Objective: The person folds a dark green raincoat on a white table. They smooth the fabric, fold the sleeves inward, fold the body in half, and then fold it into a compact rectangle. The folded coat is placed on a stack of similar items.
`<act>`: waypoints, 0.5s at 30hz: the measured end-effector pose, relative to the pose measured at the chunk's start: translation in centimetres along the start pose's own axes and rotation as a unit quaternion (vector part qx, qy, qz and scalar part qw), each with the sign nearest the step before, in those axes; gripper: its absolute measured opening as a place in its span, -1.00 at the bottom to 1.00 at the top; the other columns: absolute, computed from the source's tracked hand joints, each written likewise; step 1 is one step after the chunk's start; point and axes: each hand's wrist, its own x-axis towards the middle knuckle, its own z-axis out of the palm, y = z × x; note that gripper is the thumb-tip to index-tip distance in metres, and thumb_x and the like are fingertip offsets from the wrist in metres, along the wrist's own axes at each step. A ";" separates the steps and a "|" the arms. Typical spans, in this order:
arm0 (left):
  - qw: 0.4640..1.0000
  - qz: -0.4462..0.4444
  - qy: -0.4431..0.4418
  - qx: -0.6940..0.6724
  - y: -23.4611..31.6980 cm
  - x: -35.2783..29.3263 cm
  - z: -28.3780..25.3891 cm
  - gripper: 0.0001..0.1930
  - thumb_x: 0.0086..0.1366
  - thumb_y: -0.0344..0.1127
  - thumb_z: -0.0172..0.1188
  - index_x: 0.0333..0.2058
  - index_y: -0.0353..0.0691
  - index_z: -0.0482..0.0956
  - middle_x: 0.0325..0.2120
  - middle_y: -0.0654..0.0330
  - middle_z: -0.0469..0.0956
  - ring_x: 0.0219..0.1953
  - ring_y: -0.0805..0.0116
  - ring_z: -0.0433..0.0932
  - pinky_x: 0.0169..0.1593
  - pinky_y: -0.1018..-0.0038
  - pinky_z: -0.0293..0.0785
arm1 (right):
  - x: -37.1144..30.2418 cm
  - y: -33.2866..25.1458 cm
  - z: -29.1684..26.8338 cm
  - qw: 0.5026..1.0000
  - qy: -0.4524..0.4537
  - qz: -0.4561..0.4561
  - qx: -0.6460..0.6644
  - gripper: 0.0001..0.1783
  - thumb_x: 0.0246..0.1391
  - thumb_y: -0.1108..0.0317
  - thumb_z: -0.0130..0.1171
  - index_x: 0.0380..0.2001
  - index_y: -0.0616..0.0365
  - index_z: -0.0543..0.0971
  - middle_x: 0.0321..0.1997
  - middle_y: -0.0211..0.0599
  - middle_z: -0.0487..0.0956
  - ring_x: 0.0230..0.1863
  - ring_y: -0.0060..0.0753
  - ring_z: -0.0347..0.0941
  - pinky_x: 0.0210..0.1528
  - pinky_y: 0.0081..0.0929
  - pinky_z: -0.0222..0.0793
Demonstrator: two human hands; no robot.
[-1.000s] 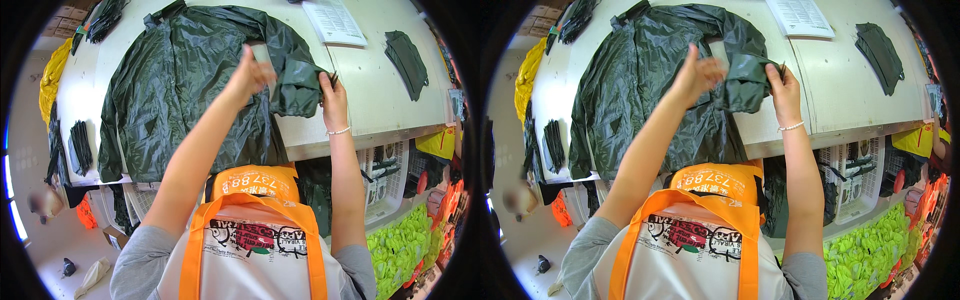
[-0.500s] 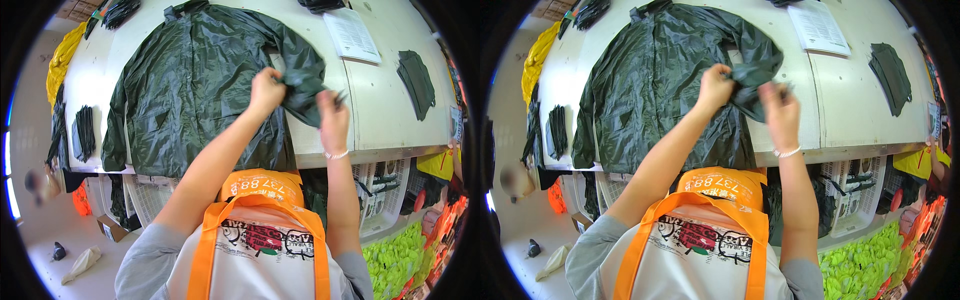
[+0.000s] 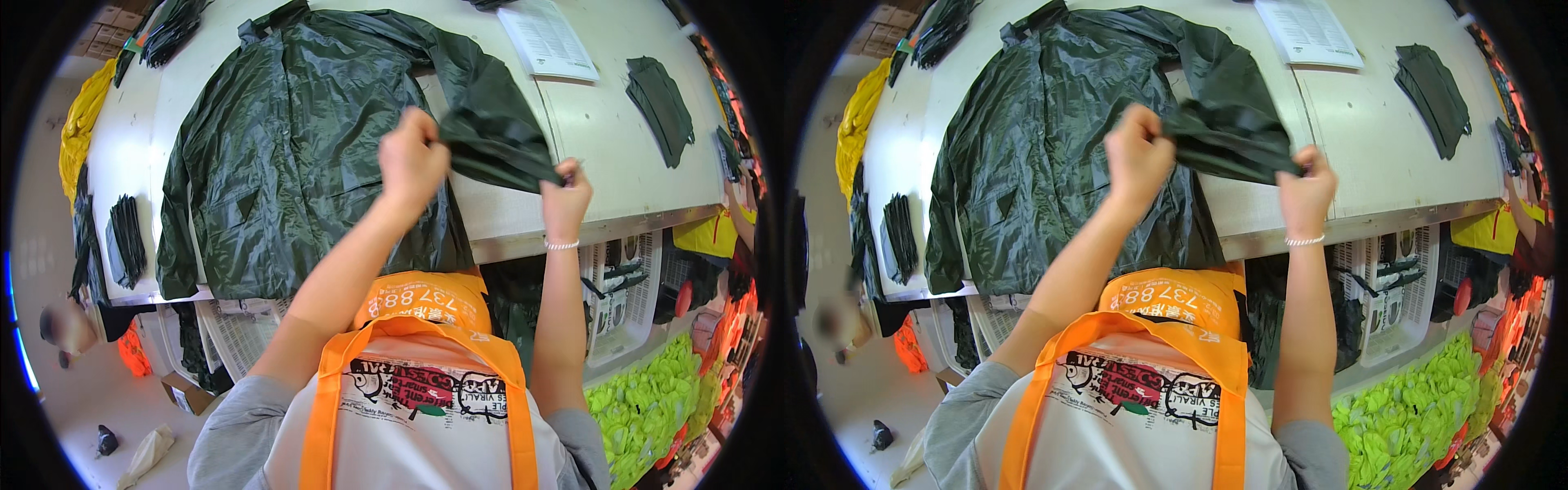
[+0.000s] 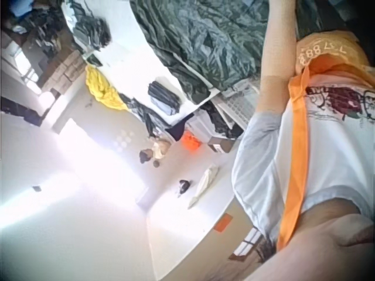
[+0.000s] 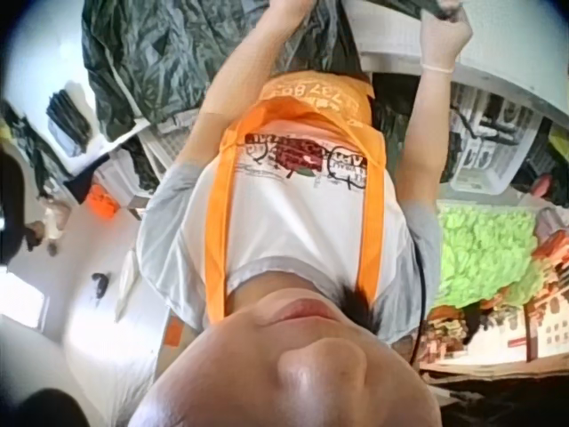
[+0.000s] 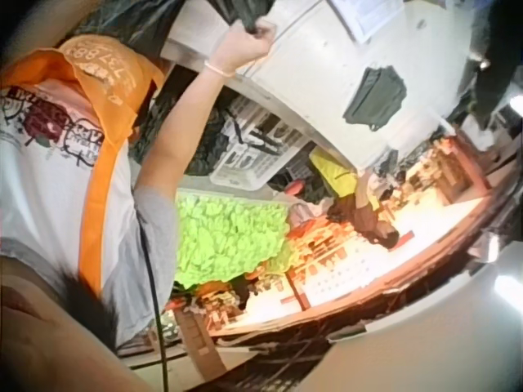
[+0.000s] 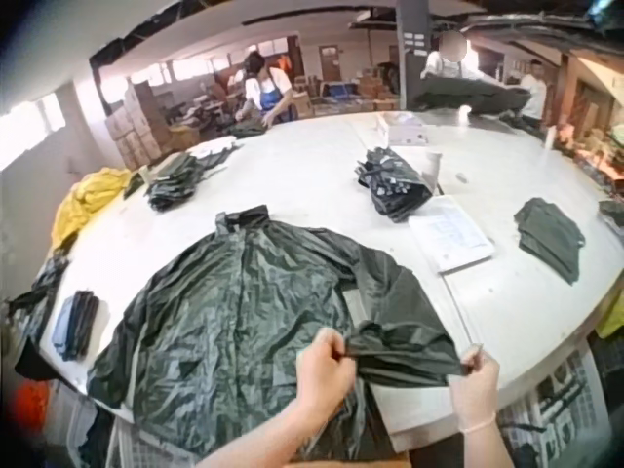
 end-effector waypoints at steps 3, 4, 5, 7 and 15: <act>0.998 0.015 0.048 0.033 1.1 1.4 -2.0 -0.80 -0.02 -0.55 0.18 -0.43 -0.27 0.33 -0.68 0.17 0.37 -0.66 0.41 0.31 -0.53 0.52 0.28 | -3.2 -4.7 -0.7 0.963 -0.229 0.052 0.130 -0.61 -0.17 0.42 0.43 -0.53 0.10 0.33 -0.52 -0.66 0.28 -0.49 -0.80 0.12 -0.48 -0.77 0.05; 0.999 0.027 0.011 0.030 2.2 1.0 -2.3 -0.73 0.04 -0.40 0.24 -0.33 -0.17 0.33 -0.61 0.08 0.45 -0.57 0.03 0.50 -0.48 0.30 0.38 | -3.8 -5.5 -1.1 0.952 -0.244 0.073 0.169 -0.63 -0.16 0.45 0.41 -0.55 0.10 0.32 -0.54 -0.65 0.26 -0.51 -0.79 0.11 -0.51 -0.76 0.04; 0.998 0.026 -0.034 0.053 2.6 0.2 -2.8 -0.75 0.04 -0.37 0.27 -0.38 -0.19 0.34 -0.64 0.10 0.45 -0.59 0.09 0.51 -0.49 0.34 0.40 | -4.0 -6.0 -1.3 0.939 -0.258 0.092 0.207 -0.64 -0.16 0.48 0.39 -0.56 0.10 0.32 -0.57 -0.63 0.25 -0.53 -0.79 0.10 -0.53 -0.75 0.03; 0.993 0.063 -0.074 0.072 2.2 -0.8 -3.5 -0.75 0.00 -0.40 0.30 -0.44 -0.20 0.35 -0.67 0.13 0.43 -0.63 0.17 0.49 -0.53 0.38 0.39 | -3.9 -5.7 -2.1 0.983 -0.178 0.016 0.044 -0.67 -0.16 0.55 0.33 -0.58 0.11 0.31 -0.61 -0.59 0.23 -0.56 -0.77 0.08 -0.56 -0.73 0.01; 0.972 0.217 -0.029 0.088 2.5 -2.2 -3.9 -0.59 -0.25 -0.51 0.37 -0.35 -0.18 0.42 -0.29 0.09 0.45 -0.26 0.06 0.44 -0.20 0.30 0.38 | -4.8 -3.0 -3.6 0.991 0.030 -0.122 -0.039 -0.73 -0.23 0.68 0.11 -0.63 0.14 0.25 -0.69 -0.52 0.17 -0.63 -0.74 0.05 -0.60 -0.72 0.03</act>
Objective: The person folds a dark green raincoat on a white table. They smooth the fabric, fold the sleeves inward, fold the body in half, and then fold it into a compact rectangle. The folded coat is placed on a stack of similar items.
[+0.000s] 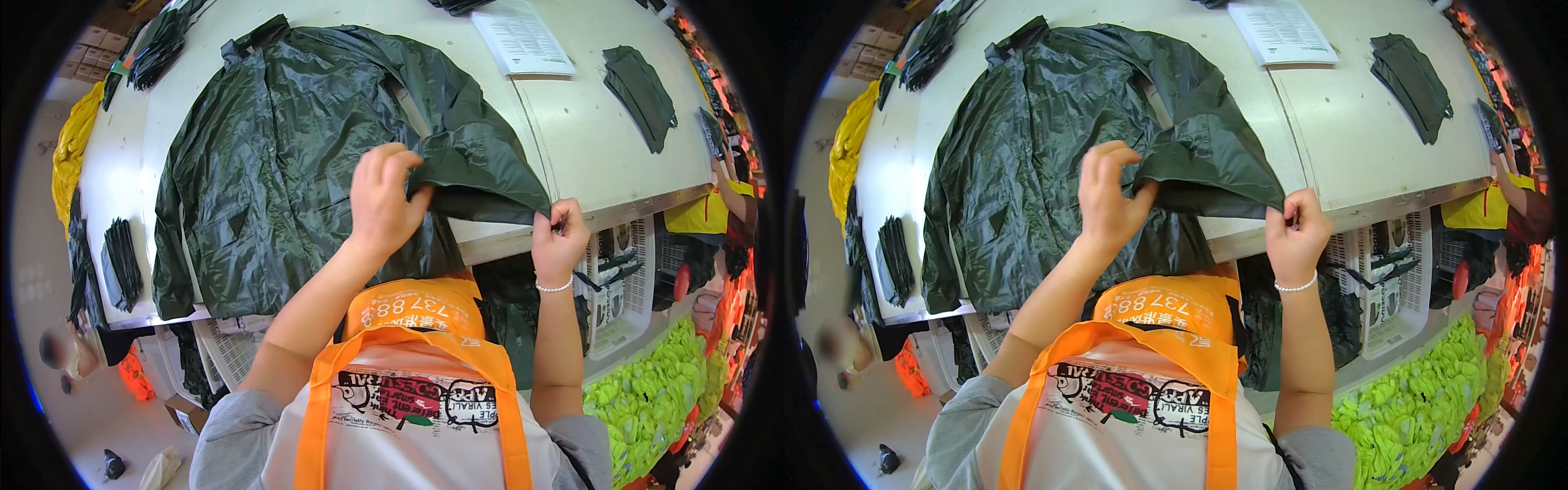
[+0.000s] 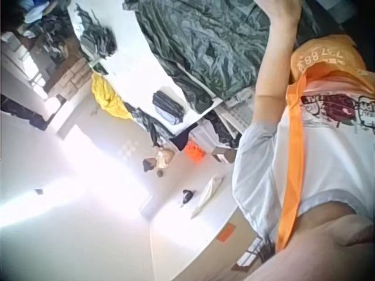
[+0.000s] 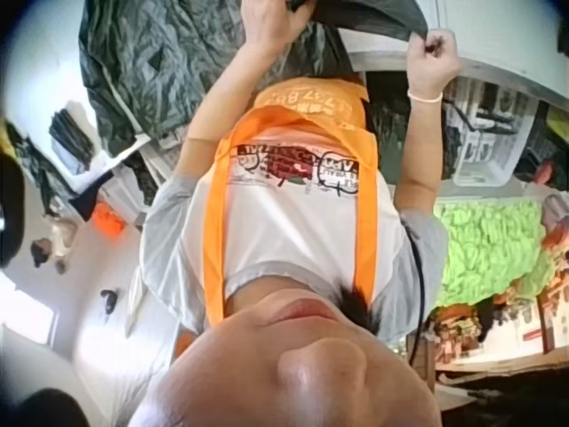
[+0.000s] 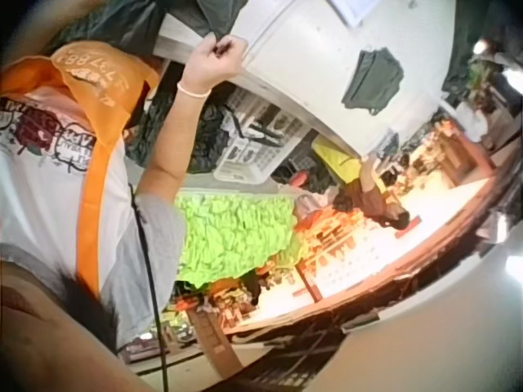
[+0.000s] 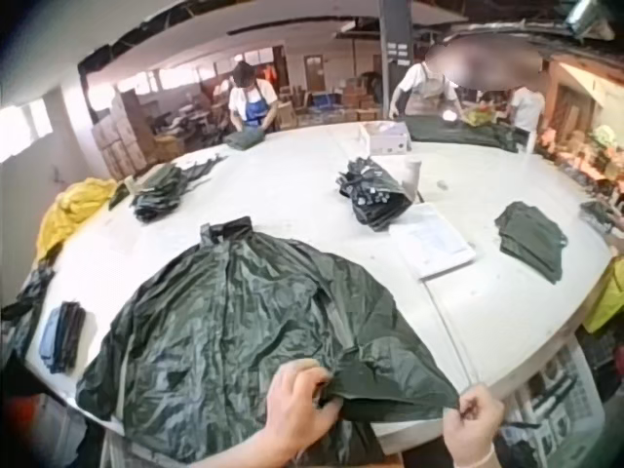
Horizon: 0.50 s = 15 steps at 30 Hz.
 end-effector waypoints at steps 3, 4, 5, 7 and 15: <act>0.997 0.043 -0.039 -0.041 1.7 0.0 0.6 -0.57 -0.31 -0.51 0.38 -0.35 -0.19 0.46 -0.32 0.13 0.47 -0.27 0.11 0.45 -0.20 0.31 0.38 | -1.0 -0.5 0.0 0.999 -0.032 -0.013 -0.012 -0.73 -0.23 0.68 0.13 -0.62 0.14 0.26 -0.70 -0.47 0.17 -0.68 -0.69 0.04 -0.63 -0.70 0.02; 0.996 0.055 -0.051 -0.056 2.0 -0.1 0.7 -0.61 -0.31 -0.52 0.36 -0.39 -0.19 0.47 -0.36 0.15 0.48 -0.29 0.13 0.46 -0.21 0.33 0.38 | -1.2 -0.6 0.0 0.999 -0.046 -0.012 -0.013 -0.73 -0.23 0.68 0.13 -0.62 0.14 0.25 -0.70 -0.45 0.17 -0.68 -0.66 0.04 -0.63 -0.69 0.03; 0.994 0.071 -0.049 -0.063 1.9 -0.2 0.8 -0.66 -0.33 -0.54 0.34 -0.46 -0.19 0.47 -0.43 0.19 0.50 -0.36 0.17 0.48 -0.28 0.36 0.39 | -1.4 -0.7 -0.1 0.998 -0.060 -0.011 -0.015 -0.72 -0.23 0.68 0.14 -0.62 0.14 0.25 -0.70 -0.43 0.18 -0.69 -0.64 0.05 -0.63 -0.68 0.04; 0.991 0.097 -0.034 -0.090 1.7 -0.1 0.7 -0.66 -0.35 -0.55 0.33 -0.48 -0.20 0.47 -0.44 0.19 0.50 -0.41 0.19 0.48 -0.34 0.39 0.39 | -1.6 -1.1 -0.8 0.992 -0.116 0.016 -0.053 -0.75 -0.21 0.63 0.17 -0.59 0.16 0.28 -0.70 -0.35 0.20 -0.69 -0.55 0.10 -0.60 -0.62 0.11; 0.971 0.150 -0.106 -0.152 1.7 0.4 0.3 -0.65 -0.38 -0.59 0.31 -0.50 -0.22 0.45 -0.44 0.20 0.52 -0.45 0.22 0.49 -0.42 0.42 0.44 | -1.1 -3.9 -2.5 0.959 -0.191 0.124 0.168 -0.74 0.18 0.34 0.08 -0.17 0.28 0.33 -0.36 -0.24 0.49 -0.39 -0.49 0.36 -0.26 -0.56 0.33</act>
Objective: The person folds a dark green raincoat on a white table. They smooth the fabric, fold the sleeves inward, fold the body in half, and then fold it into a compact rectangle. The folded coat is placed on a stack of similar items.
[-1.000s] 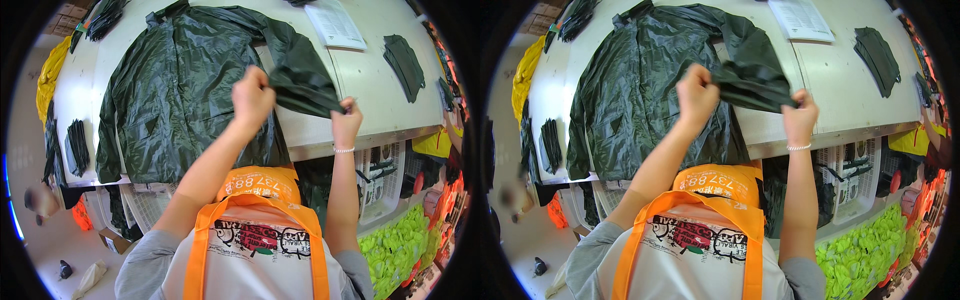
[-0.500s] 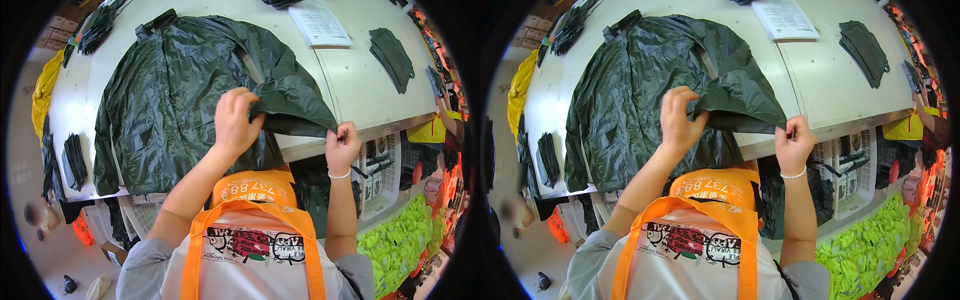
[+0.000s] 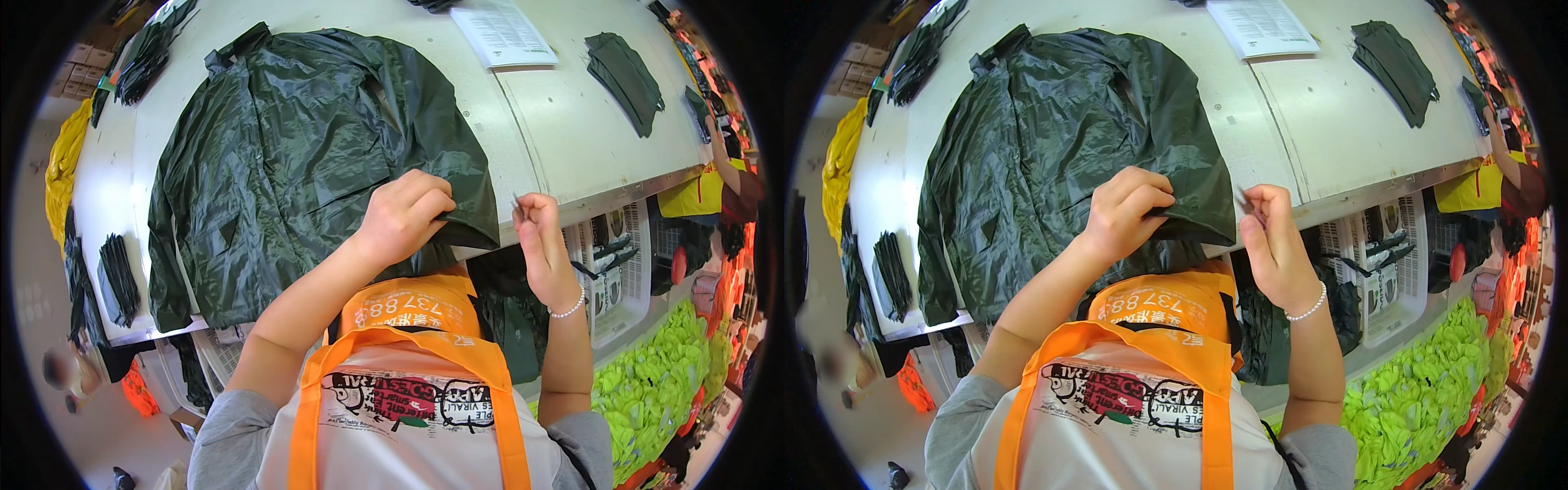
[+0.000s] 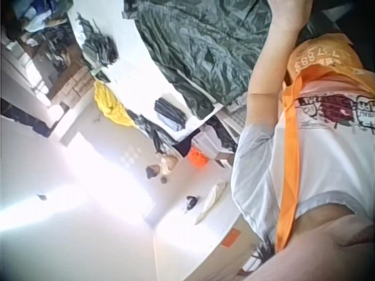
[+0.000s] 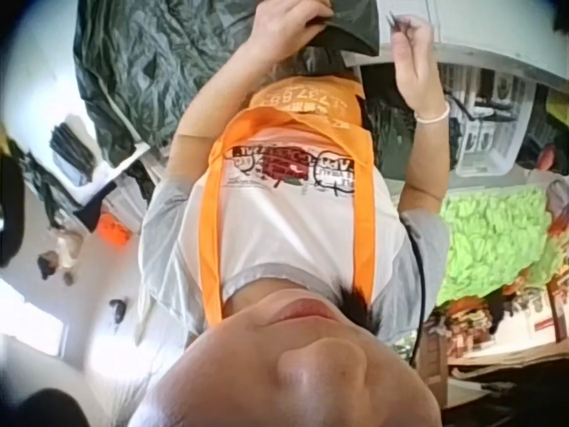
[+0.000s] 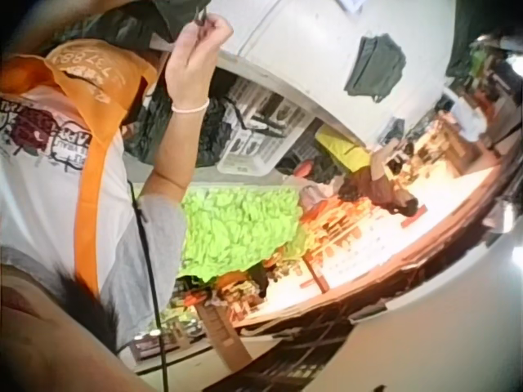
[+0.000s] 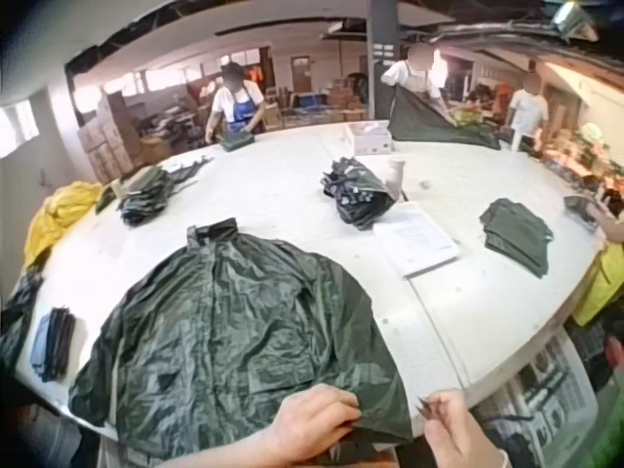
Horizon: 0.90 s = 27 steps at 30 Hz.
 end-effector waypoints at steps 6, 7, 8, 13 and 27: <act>1.000 -0.014 0.017 -0.017 0.2 0.3 0.2 -0.68 -0.33 -0.57 0.34 -0.53 -0.22 0.42 -0.46 0.20 0.52 -0.48 0.22 0.48 -0.46 0.44 0.40 | 0.8 -1.5 1.2 0.990 -0.093 0.038 -0.095 -0.79 0.16 0.41 0.11 -0.21 0.28 0.38 -0.36 -0.23 0.51 -0.34 -0.46 0.44 -0.23 -0.55 0.38; 1.000 -0.011 0.019 -0.016 0.2 0.3 0.2 -0.68 -0.32 -0.56 0.34 -0.53 -0.22 0.42 -0.46 0.20 0.52 -0.48 0.22 0.47 -0.47 0.44 0.40 | 0.9 -1.4 1.5 0.991 -0.091 0.029 -0.096 -0.79 0.15 0.40 0.13 -0.22 0.29 0.39 -0.36 -0.23 0.52 -0.35 -0.46 0.44 -0.24 -0.55 0.38; 1.000 -0.008 0.020 -0.013 0.3 0.4 0.2 -0.69 -0.32 -0.56 0.34 -0.53 -0.22 0.42 -0.46 0.20 0.51 -0.49 0.23 0.47 -0.47 0.44 0.39 | 1.0 -1.1 1.9 0.993 -0.084 0.018 -0.075 -0.79 0.12 0.41 0.15 -0.23 0.28 0.40 -0.38 -0.23 0.52 -0.37 -0.45 0.46 -0.26 -0.55 0.39; 1.000 -0.002 0.020 0.000 0.3 0.4 0.0 -0.69 -0.31 -0.54 0.35 -0.55 -0.22 0.40 -0.48 0.20 0.51 -0.51 0.24 0.46 -0.50 0.46 0.38 | 1.5 -1.7 2.0 0.989 -0.104 0.020 -0.098 -0.81 0.08 0.45 0.18 -0.28 0.28 0.42 -0.39 -0.23 0.52 -0.40 -0.45 0.48 -0.30 -0.56 0.41; 0.998 -0.038 0.020 0.036 1.0 -0.5 1.7 -0.70 -0.40 -0.47 0.31 -0.58 -0.18 0.42 -0.56 0.22 0.43 -0.55 0.22 0.43 -0.52 0.39 0.34 | 3.7 -0.8 1.8 0.997 -0.031 0.064 0.038 -0.81 0.17 0.46 0.09 -0.15 0.24 0.50 -0.41 -0.56 0.47 -0.42 -0.77 0.30 -0.35 -0.78 0.25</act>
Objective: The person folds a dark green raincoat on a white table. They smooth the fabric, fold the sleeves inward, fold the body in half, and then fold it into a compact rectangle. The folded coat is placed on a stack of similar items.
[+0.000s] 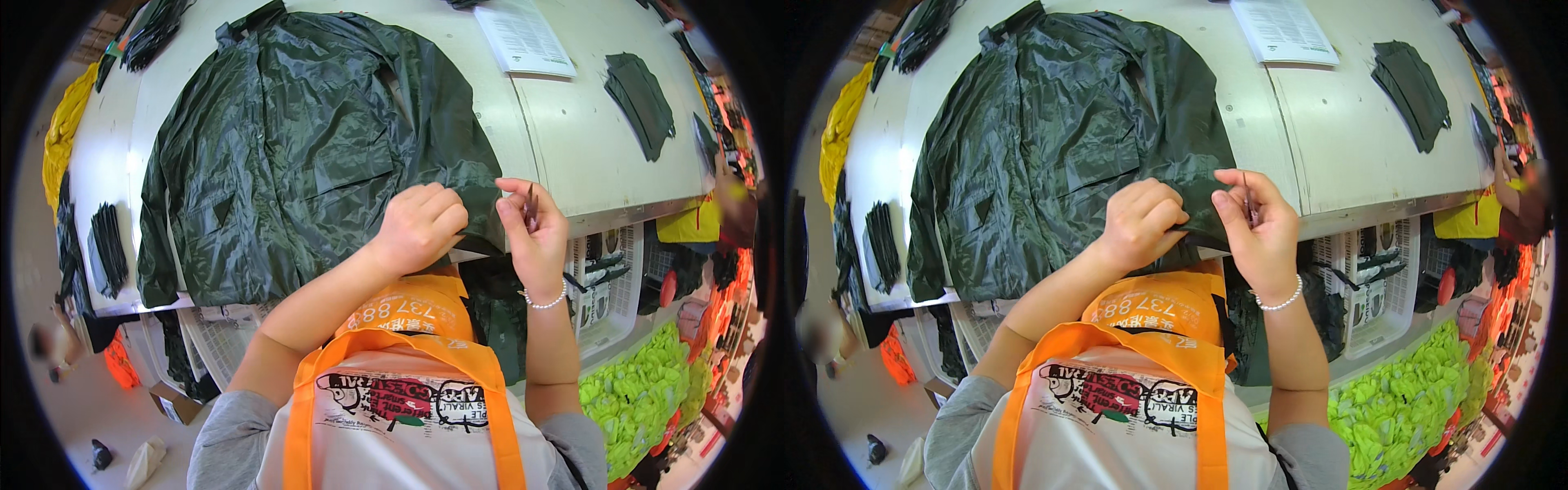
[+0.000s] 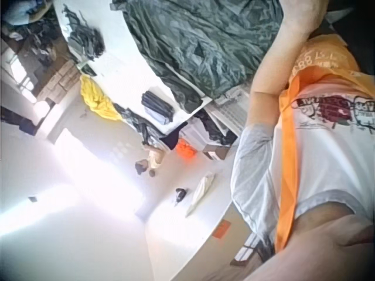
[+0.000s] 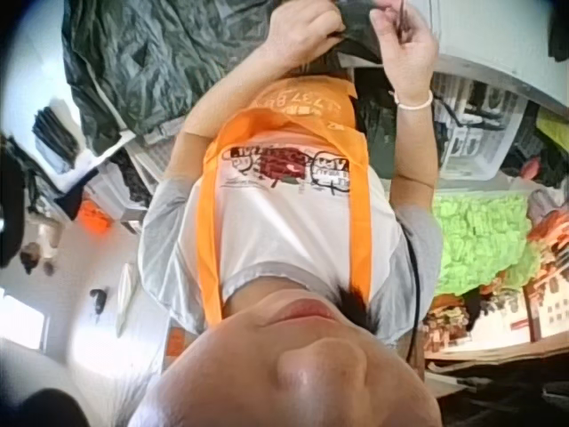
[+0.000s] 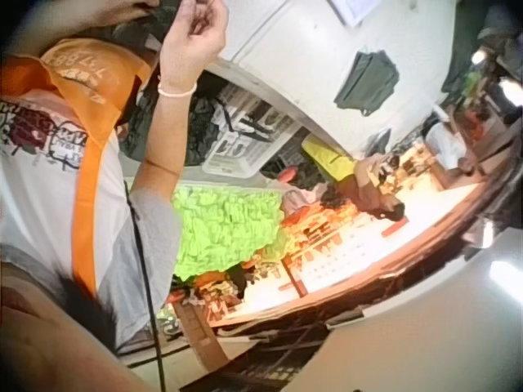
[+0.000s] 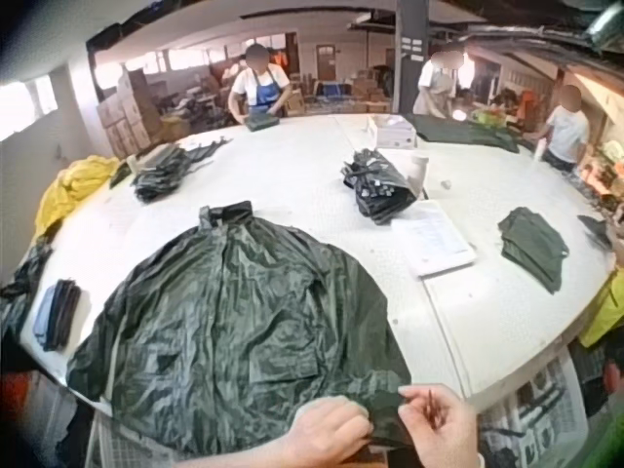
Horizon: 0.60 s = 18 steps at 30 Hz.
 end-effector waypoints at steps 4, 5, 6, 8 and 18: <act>0.986 -0.098 -0.110 -0.080 0.1 -1.9 1.0 -0.61 -0.21 -0.34 0.34 -0.34 -0.20 0.43 -0.39 0.13 0.43 -0.33 0.08 0.46 -0.31 0.28 0.43 | 1.9 0.7 2.2 0.997 -0.056 0.050 0.025 -0.75 0.28 0.31 -0.04 -0.18 0.23 0.55 -0.43 -0.49 0.50 -0.39 -0.73 0.34 -0.31 -0.73 0.31; 0.964 -0.158 -0.181 -0.116 0.3 -3.3 0.7 -0.50 -0.14 -0.28 0.36 -0.16 -0.24 0.44 -0.21 0.02 0.45 -0.14 -0.02 0.46 -0.12 0.23 0.45 | 2.3 1.3 3.0 0.995 -0.081 0.055 0.012 -0.70 0.30 0.24 -0.08 -0.17 0.22 0.55 -0.41 -0.41 0.54 -0.37 -0.66 0.41 -0.28 -0.66 0.36; 0.951 -0.170 -0.217 -0.138 0.1 -4.8 0.2 -0.40 -0.12 -0.23 0.39 -0.05 -0.24 0.42 -0.05 -0.06 0.40 0.02 -0.04 0.40 0.04 0.21 0.40 | 2.5 1.6 3.9 0.993 -0.106 0.050 0.024 -0.68 0.30 0.23 -0.09 -0.15 0.22 0.54 -0.40 -0.29 0.57 -0.35 -0.57 0.47 -0.27 -0.60 0.40; 0.960 -0.219 -0.168 -0.045 -1.0 -8.6 -1.6 -0.39 -0.12 -0.20 0.42 -0.05 -0.26 0.45 0.07 -0.04 0.36 0.09 -0.03 0.35 0.14 0.19 0.30 | 2.6 3.2 6.0 0.984 -0.166 0.056 -0.025 -0.67 0.29 0.23 -0.09 -0.12 0.26 0.51 -0.34 -0.15 0.60 -0.35 -0.43 0.53 -0.27 -0.51 0.44; 0.687 -0.564 -0.201 0.411 -8.4 -34.3 -19.7 -0.12 0.12 0.26 -0.02 0.30 -0.15 0.06 0.35 0.02 -0.10 0.37 -0.11 -0.20 0.28 -0.15 -0.26 | -7.4 16.1 16.1 0.856 -0.283 0.005 -0.432 -0.30 0.07 0.49 -0.04 0.31 -0.13 0.15 0.47 -0.14 -0.22 0.45 0.06 -0.29 0.33 0.17 -0.24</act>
